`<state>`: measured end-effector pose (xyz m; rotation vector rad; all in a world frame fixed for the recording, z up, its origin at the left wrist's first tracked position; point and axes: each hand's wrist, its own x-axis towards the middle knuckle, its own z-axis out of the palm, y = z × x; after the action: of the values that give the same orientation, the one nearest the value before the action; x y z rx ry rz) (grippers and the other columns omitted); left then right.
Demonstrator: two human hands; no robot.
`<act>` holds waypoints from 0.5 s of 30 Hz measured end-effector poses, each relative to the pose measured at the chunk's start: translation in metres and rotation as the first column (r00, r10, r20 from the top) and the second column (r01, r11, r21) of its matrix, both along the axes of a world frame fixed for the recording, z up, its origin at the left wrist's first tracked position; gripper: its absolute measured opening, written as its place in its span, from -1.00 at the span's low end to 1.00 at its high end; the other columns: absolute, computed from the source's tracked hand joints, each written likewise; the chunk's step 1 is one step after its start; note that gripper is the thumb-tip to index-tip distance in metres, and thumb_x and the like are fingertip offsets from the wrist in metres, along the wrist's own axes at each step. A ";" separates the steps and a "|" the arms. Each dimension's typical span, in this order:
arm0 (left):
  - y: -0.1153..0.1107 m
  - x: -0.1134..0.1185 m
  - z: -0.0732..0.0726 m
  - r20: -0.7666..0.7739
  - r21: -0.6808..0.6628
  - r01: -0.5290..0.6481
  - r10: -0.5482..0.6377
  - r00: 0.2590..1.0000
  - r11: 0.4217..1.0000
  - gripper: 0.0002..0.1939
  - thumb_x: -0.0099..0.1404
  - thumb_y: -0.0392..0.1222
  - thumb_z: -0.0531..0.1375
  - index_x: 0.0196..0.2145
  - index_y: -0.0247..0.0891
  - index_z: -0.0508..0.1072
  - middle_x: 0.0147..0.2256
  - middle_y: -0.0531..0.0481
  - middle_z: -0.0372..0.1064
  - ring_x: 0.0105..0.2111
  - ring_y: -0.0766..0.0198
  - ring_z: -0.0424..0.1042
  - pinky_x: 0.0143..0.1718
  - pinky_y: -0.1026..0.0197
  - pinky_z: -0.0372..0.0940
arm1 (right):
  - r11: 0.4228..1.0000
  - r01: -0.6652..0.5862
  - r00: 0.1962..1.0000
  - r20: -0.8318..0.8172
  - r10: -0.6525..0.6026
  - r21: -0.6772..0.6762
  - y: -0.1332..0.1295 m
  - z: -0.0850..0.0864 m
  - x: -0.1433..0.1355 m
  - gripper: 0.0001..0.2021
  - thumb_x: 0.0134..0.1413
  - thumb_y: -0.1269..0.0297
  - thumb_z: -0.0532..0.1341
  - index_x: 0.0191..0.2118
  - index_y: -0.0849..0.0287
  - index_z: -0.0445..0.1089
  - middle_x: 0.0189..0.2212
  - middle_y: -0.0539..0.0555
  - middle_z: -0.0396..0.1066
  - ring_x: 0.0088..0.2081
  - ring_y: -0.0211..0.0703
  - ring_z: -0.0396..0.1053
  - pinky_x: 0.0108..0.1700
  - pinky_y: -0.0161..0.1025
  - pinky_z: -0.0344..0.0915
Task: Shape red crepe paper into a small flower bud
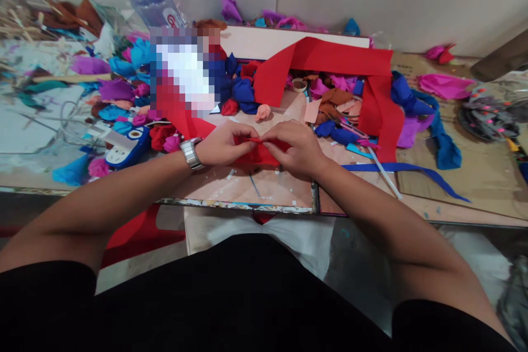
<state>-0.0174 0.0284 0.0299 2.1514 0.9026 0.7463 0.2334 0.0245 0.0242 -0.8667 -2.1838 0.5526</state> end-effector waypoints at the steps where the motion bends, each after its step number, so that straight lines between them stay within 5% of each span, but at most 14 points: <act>1: 0.000 0.000 0.000 0.005 -0.003 0.001 -0.001 1.000 1.000 -0.75 0.37 -0.10 0.20 -0.29 -0.28 0.62 -0.42 0.02 0.55 -0.43 0.29 0.41 -0.31 0.20 0.28 | 1.000 0.005 1.000 0.005 -0.005 0.011 0.000 0.000 0.000 -0.83 0.32 0.09 0.34 -0.11 -0.07 0.69 -0.16 0.08 0.72 -0.08 0.04 0.62 0.12 0.04 0.44; 6: -0.001 0.002 0.000 0.066 -0.008 -0.016 0.016 0.998 1.000 -0.61 0.48 0.07 0.18 -0.28 -0.29 0.62 -0.38 -0.03 0.59 -0.38 0.29 0.44 -0.28 0.20 0.30 | 1.000 0.005 1.000 0.021 -0.005 0.024 -0.002 0.002 -0.002 -0.84 0.32 0.10 0.32 -0.12 -0.08 0.68 -0.16 0.07 0.72 -0.06 0.05 0.62 0.13 0.04 0.45; 15: -0.003 0.004 -0.001 0.059 0.034 -0.112 0.110 0.992 0.993 -0.68 0.46 -0.01 0.21 -0.24 -0.27 0.66 -0.35 -0.03 0.62 -0.36 0.27 0.49 -0.26 0.19 0.33 | 0.996 0.063 0.998 0.017 -0.064 0.056 -0.003 0.001 -0.002 -0.85 0.33 0.15 0.33 -0.09 -0.03 0.66 -0.15 0.09 0.72 -0.09 0.06 0.61 0.10 0.03 0.42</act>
<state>-0.0137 0.0258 0.0293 2.1143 0.9918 0.8810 0.2313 0.0217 0.0250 -0.9118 -2.1699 0.4528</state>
